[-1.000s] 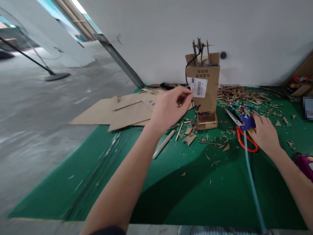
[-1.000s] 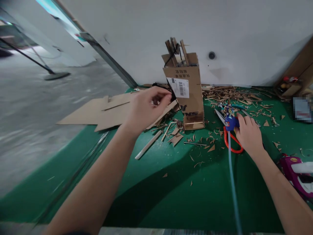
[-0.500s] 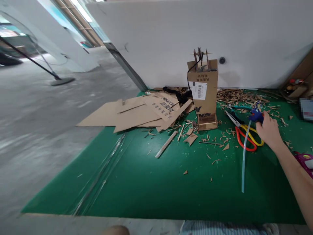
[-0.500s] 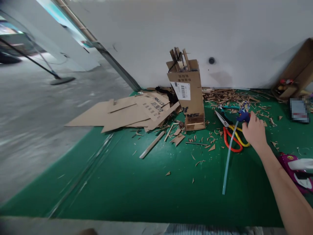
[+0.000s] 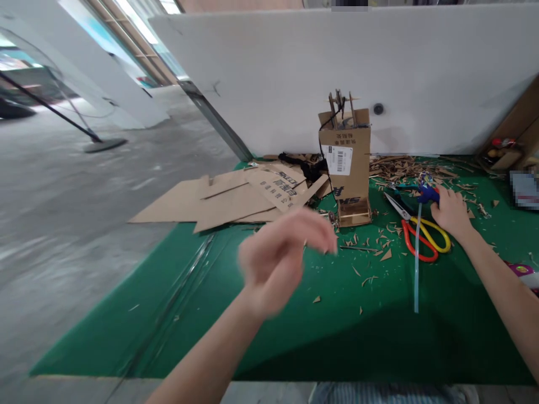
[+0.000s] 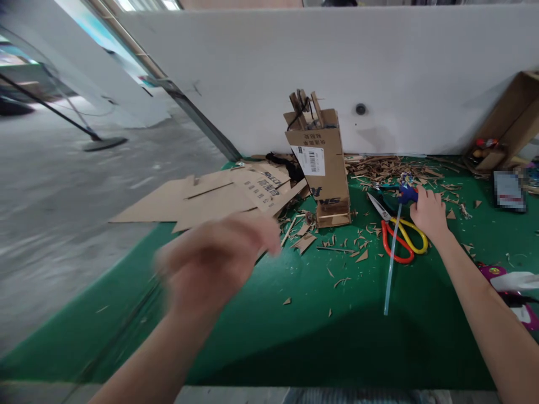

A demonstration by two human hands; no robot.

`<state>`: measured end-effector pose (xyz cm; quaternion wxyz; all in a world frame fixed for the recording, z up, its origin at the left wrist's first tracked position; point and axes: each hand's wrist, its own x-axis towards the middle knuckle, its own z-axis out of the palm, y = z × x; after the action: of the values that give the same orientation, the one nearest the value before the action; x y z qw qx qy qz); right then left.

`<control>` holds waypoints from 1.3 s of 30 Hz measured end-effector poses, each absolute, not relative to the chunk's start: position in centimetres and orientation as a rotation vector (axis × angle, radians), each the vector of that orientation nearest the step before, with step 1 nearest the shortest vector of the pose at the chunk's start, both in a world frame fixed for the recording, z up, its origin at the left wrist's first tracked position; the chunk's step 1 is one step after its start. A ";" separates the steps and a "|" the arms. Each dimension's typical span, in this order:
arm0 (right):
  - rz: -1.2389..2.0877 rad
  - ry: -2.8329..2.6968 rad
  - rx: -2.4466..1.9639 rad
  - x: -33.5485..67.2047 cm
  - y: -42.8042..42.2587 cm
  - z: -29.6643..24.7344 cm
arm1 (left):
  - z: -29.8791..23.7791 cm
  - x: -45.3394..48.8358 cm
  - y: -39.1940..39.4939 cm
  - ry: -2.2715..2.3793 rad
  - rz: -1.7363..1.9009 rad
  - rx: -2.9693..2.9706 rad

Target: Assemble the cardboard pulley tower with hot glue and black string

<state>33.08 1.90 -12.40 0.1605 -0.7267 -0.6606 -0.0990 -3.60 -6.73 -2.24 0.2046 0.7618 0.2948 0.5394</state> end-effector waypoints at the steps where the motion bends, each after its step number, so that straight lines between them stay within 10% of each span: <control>1: -0.274 -1.886 -2.080 33.2 2.3 -12.5 | -2.8 -3.4 -4.9 0.882 1.529 2.046; 9: -0.194 -1.849 -2.111 33.3 3.7 -13.2 | -7.6 -2.4 7.8 1.423 1.403 1.620; 20: -0.327 -1.914 -1.742 27.6 -1.2 -8.5 | -7.2 -2.5 6.5 1.680 1.288 1.941; 33: 0.954 -1.821 -1.061 19.1 -5.1 -2.6 | 3.0 0.8 0.6 1.019 1.762 1.731; 39: 1.351 -1.439 -0.709 17.6 -4.5 -1.4 | 5.5 3.7 -4.4 0.814 1.402 1.638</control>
<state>17.61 -4.49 -1.40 0.4987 -0.2931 -0.5946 0.5584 3.73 -4.43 5.55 0.4066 0.6494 0.3226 0.5558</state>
